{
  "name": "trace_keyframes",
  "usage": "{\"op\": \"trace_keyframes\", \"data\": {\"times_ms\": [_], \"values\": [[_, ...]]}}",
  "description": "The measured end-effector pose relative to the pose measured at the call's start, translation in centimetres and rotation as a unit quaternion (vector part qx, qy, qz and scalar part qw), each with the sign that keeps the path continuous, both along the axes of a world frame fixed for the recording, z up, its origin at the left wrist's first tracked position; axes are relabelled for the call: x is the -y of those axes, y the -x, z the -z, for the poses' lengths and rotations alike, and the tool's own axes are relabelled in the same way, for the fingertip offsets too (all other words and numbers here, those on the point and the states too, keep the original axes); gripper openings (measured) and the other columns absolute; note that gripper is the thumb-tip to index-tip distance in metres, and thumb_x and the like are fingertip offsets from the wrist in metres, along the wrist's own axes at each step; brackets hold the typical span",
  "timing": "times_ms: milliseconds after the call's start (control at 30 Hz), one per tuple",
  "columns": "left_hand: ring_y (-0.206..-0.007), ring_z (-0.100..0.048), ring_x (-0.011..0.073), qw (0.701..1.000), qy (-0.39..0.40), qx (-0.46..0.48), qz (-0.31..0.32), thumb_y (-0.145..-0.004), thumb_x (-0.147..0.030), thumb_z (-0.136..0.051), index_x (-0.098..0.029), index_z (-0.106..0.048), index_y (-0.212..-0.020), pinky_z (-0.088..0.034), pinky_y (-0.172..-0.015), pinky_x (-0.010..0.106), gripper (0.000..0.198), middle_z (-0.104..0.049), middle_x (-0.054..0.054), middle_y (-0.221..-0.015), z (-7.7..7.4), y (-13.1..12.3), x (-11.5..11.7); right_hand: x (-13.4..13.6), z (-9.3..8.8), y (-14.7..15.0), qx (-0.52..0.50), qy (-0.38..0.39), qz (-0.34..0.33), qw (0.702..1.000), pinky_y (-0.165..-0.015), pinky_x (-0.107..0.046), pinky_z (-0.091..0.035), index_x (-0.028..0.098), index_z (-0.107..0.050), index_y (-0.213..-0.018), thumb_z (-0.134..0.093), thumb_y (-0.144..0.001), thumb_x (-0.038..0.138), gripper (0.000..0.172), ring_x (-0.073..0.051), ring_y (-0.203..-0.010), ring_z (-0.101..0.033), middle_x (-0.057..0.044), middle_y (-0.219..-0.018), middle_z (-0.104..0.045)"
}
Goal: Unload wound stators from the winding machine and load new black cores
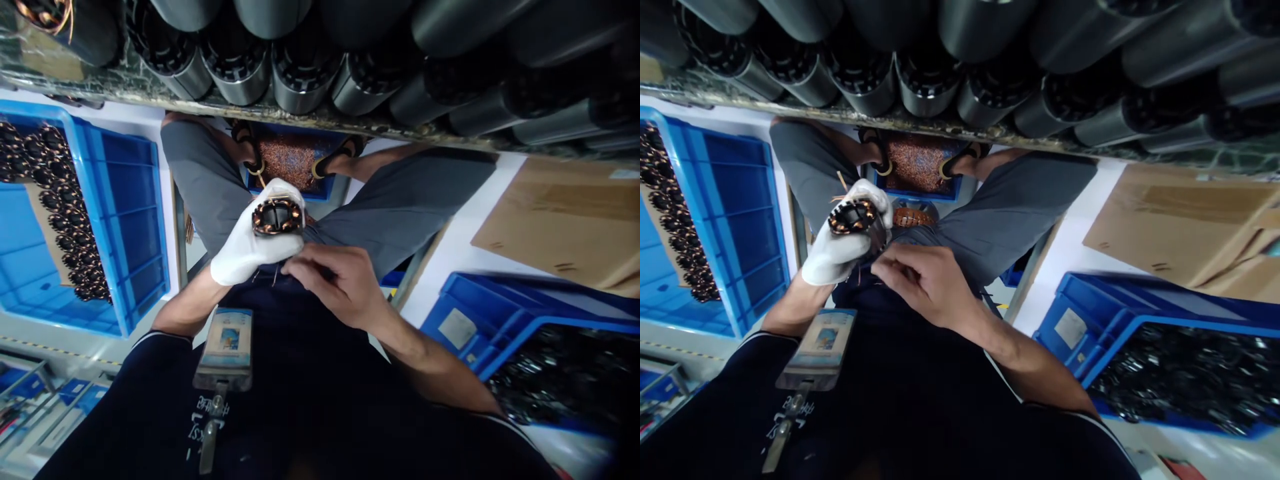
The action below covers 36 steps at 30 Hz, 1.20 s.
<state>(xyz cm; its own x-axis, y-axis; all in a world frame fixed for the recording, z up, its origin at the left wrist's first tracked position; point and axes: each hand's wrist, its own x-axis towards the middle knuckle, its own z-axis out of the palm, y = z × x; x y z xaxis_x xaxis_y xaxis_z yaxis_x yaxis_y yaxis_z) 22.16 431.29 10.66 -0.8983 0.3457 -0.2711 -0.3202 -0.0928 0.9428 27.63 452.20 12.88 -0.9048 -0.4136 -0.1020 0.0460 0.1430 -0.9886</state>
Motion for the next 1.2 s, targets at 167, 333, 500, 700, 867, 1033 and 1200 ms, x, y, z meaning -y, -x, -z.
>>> {"op": "trace_keyframes", "data": {"times_ms": [167, 333, 500, 700, 867, 1033, 1200], "values": [[-0.1, -0.082, 0.0275, 0.992, -0.078, 0.099, 0.014, -0.086, -0.074, -0.099, -0.024, -0.068, -0.139, -0.069, -0.091, 0.041, 0.079, -0.082, 0.009, -0.116, 0.2, -0.9, -0.2, 0.3, 0.9, -0.4, -0.066, 0.01, 0.004, 0.998, -0.064, -0.023, -0.046, 0.021, -0.071, -0.089, -0.063, -0.122, 0.035, 0.037, -0.008, -0.062, -0.059, 0.005, -0.071, -0.065], [-0.093, -0.08, 0.0229, 0.998, 0.024, -0.056, -0.016, -0.077, -0.04, -0.108, -0.02, -0.075, -0.111, -0.068, -0.091, 0.038, 0.051, -0.081, 0.006, -0.105, 0.0, -1.7, -1.7, -1.7, 4.5, -2.1, -0.07, -0.18, -0.016, 0.981, -0.059, -0.03, -0.034, 0.02, -0.076, -0.077, -0.065, -0.12, 0.044, 0.051, -0.012, -0.061, -0.059, 0.0, -0.071, -0.069], [-0.12, -0.084, 0.0294, 0.978, 0.123, -0.161, 0.043, -0.09, -0.028, -0.098, -0.024, -0.074, -0.153, -0.069, -0.11, 0.042, 0.067, -0.082, 0.009, -0.138, -1.9, -2.1, -1.2, -4.0, 2.3, -0.2, 0.099, -0.033, 0.101, 0.989, -0.055, -0.028, -0.044, 0.025, -0.091, -0.122, -0.076, -0.114, 0.058, 0.037, -0.012, -0.058, -0.059, 0.0, -0.081, -0.075], [-0.107, -0.088, 0.0264, 0.946, 0.241, -0.214, 0.024, -0.086, -0.038, -0.101, -0.033, -0.059, -0.162, -0.071, -0.093, 0.034, 0.087, -0.085, 0.003, -0.125, -2.1, -3.4, -2.2, -1.7, 0.1, 2.7, 0.02, 0.043, 0.149, 0.988, -0.053, -0.028, -0.044, 0.025, -0.087, -0.092, -0.095, -0.1, 0.056, 0.032, -0.013, -0.062, -0.059, -0.001, -0.083, -0.078], [-0.086, -0.082, 0.0216, 0.916, 0.23, -0.321, -0.074, -0.08, -0.032, -0.096, -0.029, -0.067, -0.123, -0.067, -0.081, 0.036, 0.052, -0.083, 0.0, -0.103, -1.2, -4.3, -3.3, -1.4, 0.7, 2.6, 0.012, 0.047, 0.175, 0.983, -0.047, -0.028, -0.041, 0.026, -0.083, -0.088, -0.1, -0.095, 0.054, 0.034, -0.012, -0.055, -0.055, 0.001, -0.073, -0.072], [-0.084, -0.077, 0.0226, 0.937, 0.149, -0.305, -0.076, -0.074, -0.02, -0.081, -0.027, -0.067, -0.111, -0.064, -0.079, 0.04, 0.041, -0.078, 0.002, -0.098, -1.5, -3.2, -2.3, -4.1, 0.3, 2.7, 0.014, 0.074, 0.259, 0.963, -0.045, -0.027, -0.048, 0.029, -0.082, -0.091, -0.094, -0.102, 0.039, 0.019, -0.01, -0.048, -0.055, 0.005, -0.072, -0.072], [-0.087, -0.07, 0.0189, 0.936, 0.167, -0.309, -0.022, -0.074, -0.017, -0.077, -0.023, -0.066, -0.101, -0.056, -0.08, 0.035, 0.029, -0.073, 0.002, -0.098, -3.5, -1.7, -2.0, -6.0, -1.5, 2.4, -0.314, -0.153, 0.161, 0.923, -0.075, -0.037, -0.063, 0.035, -0.091, -0.11, -0.101, -0.093, 0.027, 0.022, -0.023, -0.095, -0.083, -0.001, -0.118, -0.091]]}}
